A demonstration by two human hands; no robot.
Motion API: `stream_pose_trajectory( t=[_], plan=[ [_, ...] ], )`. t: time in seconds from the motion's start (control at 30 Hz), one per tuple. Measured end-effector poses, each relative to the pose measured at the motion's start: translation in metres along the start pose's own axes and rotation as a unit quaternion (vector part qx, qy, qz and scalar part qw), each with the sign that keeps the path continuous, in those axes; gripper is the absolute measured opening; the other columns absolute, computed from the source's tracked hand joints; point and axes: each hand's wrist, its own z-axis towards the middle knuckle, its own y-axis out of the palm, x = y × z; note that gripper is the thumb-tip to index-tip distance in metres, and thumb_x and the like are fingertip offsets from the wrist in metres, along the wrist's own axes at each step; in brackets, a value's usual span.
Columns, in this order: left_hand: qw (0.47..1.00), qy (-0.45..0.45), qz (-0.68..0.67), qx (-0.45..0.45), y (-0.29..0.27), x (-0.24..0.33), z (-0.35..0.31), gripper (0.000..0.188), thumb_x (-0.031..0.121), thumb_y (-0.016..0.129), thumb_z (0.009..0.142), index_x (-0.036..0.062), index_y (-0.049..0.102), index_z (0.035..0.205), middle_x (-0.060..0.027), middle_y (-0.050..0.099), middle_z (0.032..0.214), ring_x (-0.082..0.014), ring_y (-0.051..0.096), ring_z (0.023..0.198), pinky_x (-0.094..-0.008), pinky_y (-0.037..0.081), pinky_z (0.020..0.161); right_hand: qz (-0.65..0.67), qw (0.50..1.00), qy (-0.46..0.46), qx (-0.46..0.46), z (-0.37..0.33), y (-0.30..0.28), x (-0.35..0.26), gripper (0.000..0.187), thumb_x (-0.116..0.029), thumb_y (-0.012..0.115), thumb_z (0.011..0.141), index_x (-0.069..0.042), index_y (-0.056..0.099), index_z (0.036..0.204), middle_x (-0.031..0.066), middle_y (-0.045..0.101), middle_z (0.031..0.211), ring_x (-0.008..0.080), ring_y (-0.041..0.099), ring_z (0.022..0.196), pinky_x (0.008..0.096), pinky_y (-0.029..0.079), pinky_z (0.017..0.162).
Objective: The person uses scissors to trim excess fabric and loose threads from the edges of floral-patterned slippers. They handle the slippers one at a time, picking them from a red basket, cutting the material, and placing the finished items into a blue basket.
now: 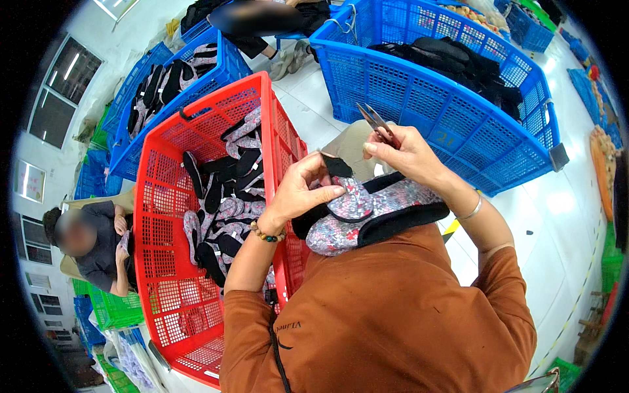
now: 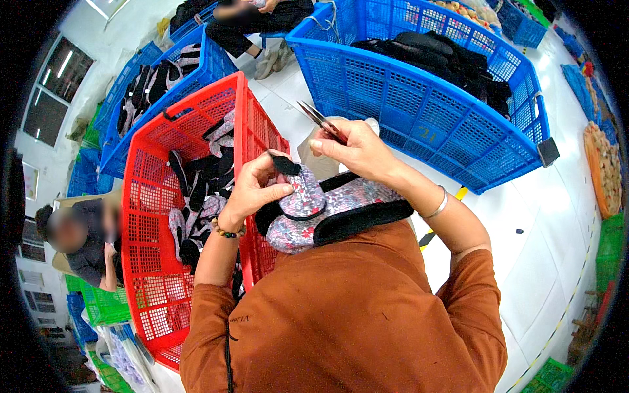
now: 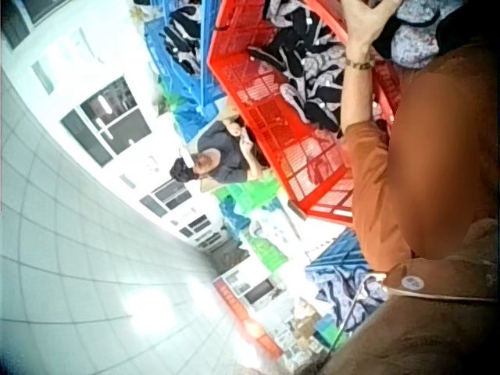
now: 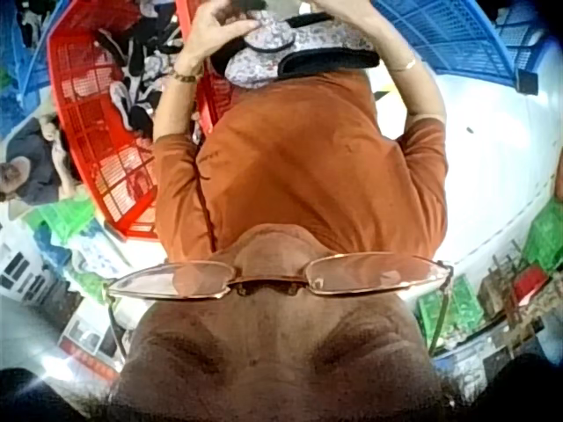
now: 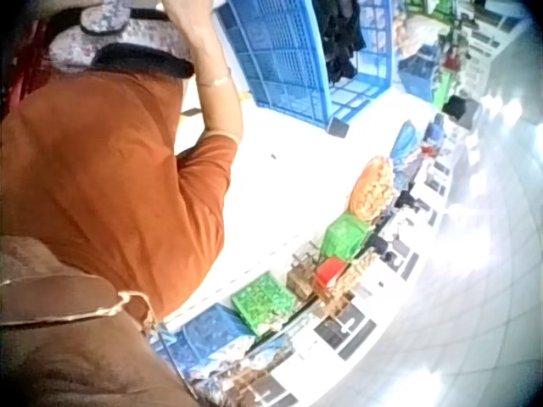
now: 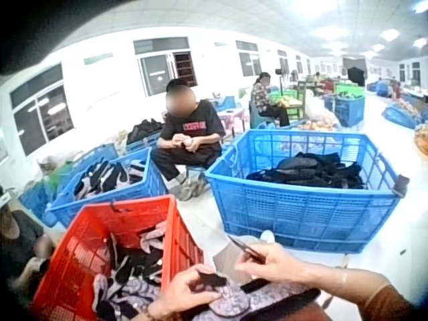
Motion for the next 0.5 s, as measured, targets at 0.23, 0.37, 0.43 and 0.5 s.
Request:
stream_pose_trajectory(
  t=[0.23,0.37,0.43,0.5],
  plan=[
    [0.994,0.085,0.045,0.054,0.010,-0.008,-0.007,0.029,0.003,0.076,0.069,-0.0005,0.063,0.094,-0.0075,0.057,0.099,-0.0116,0.057,0.087,-0.0240,0.047,0.074,-0.172,0.978,-0.098,-0.065,-0.011,0.017,-0.015,0.040,-0.029,0.076,0.072,0.000,0.059,0.094,0.0101,0.059,0.086,0.0213,0.056,0.071,0.0307,0.044,0.060],
    [0.986,0.089,0.012,0.137,0.023,-0.004,-0.007,0.026,0.002,0.075,0.069,-0.0001,0.064,0.093,-0.0070,0.060,0.093,-0.0124,0.059,0.083,-0.0242,0.048,0.072,-0.207,0.966,-0.151,-0.019,-0.003,0.022,-0.010,0.020,-0.016,0.068,0.077,0.001,0.060,0.083,0.0124,0.057,0.074,0.0213,0.055,0.067,0.0321,0.043,0.058],
    [0.983,0.062,0.056,0.163,0.028,0.005,-0.009,0.025,0.000,0.073,0.068,0.0009,0.064,0.091,-0.0047,0.059,0.089,-0.0105,0.058,0.074,-0.0229,0.047,0.063,-0.194,0.972,-0.127,-0.022,-0.002,0.021,-0.014,0.018,-0.015,0.067,0.077,0.002,0.060,0.082,0.0131,0.056,0.073,0.0219,0.055,0.066,0.0324,0.042,0.058],
    [0.980,0.034,0.073,0.182,0.031,0.008,-0.014,0.023,-0.002,0.070,0.068,0.0011,0.064,0.090,-0.0029,0.058,0.086,-0.0077,0.055,0.069,-0.0219,0.045,0.058,-0.164,0.980,-0.110,-0.027,0.002,0.021,-0.016,0.017,-0.015,0.065,0.079,0.001,0.060,0.079,0.0066,0.054,0.066,0.0153,0.051,0.060,0.0291,0.040,0.055]
  ],
)
